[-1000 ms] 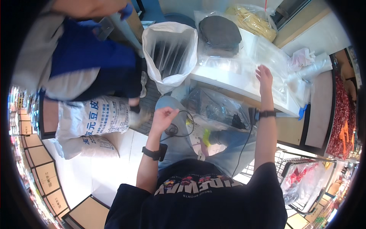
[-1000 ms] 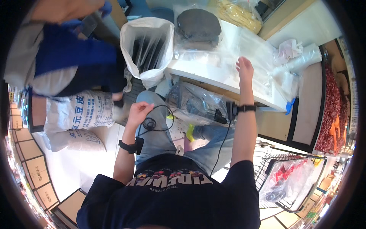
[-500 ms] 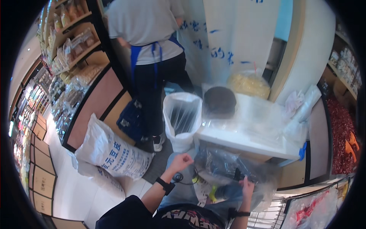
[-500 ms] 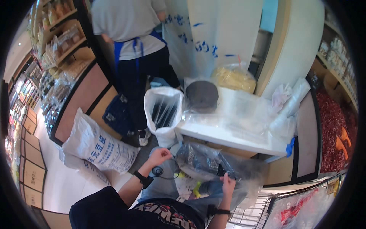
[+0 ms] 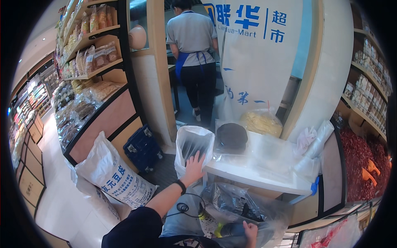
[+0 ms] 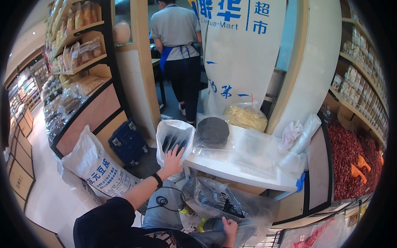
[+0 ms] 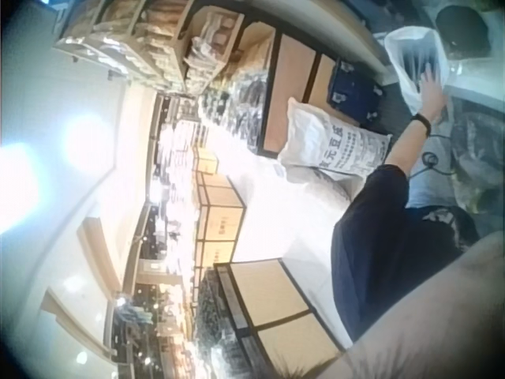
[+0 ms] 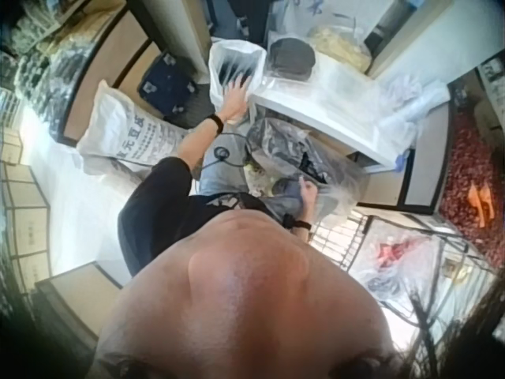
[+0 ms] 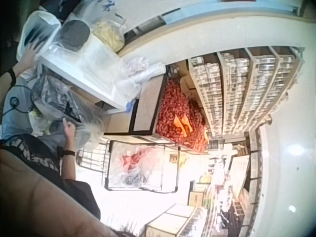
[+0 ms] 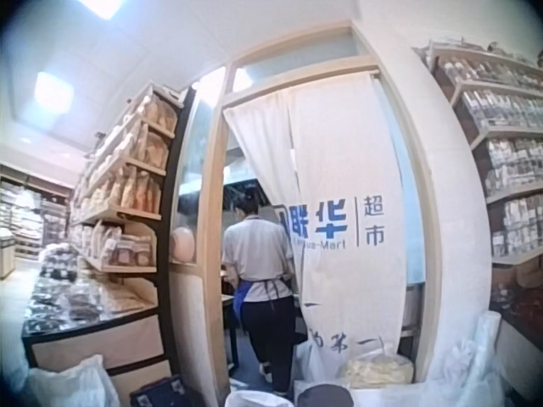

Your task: Weighing a product in a plastic bag and sealing it with a machine in a supermarket.

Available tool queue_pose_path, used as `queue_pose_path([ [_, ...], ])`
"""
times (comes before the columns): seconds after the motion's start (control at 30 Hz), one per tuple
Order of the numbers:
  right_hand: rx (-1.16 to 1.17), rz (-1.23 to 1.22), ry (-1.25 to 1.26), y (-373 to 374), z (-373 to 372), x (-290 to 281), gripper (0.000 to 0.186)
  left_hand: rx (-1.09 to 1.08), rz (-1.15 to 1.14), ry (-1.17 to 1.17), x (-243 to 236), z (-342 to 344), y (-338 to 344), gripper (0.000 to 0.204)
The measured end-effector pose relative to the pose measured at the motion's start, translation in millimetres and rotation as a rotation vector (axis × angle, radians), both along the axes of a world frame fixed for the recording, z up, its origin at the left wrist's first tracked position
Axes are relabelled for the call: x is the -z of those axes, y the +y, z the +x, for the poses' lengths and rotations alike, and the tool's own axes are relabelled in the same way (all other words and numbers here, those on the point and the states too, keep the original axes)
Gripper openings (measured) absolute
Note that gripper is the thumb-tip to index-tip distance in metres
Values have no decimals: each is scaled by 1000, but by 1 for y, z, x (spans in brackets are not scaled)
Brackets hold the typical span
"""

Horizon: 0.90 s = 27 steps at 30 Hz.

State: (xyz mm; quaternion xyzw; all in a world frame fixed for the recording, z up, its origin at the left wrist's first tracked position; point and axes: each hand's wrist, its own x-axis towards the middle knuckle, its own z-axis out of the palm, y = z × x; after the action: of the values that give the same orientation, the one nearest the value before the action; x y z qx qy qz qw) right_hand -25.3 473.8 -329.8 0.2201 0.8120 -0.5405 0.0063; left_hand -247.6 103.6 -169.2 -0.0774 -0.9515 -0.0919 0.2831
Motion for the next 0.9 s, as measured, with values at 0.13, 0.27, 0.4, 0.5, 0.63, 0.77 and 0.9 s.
queue_pose_path([
  [0.13, -28, 163, 79, -3, -3, 8, 45, -46, -154, -341, 33, -64, -22, 58],
  [0.27, -2, 204, 73, -3, 1, 15, 41, -37, -215, -546, 40, -74, -21, 51],
  [0.4, -17, 229, 111, -3, 11, 9, 39, 2, -280, -463, 34, -61, -12, 40],
  [0.5, 13, 172, 78, -3, 16, 7, 36, -8, -230, -467, 40, -68, -8, 29],
  [0.63, -52, 264, 121, -1, 10, 5, 34, -111, -123, -449, 69, -101, -34, 21],
  [0.77, -66, 123, 86, -7, -12, -6, 36, -88, -397, -358, 65, -135, -111, 21],
  [0.9, 17, 123, 31, -7, -5, -3, 36, -196, 283, -360, 33, -147, -83, 20],
])
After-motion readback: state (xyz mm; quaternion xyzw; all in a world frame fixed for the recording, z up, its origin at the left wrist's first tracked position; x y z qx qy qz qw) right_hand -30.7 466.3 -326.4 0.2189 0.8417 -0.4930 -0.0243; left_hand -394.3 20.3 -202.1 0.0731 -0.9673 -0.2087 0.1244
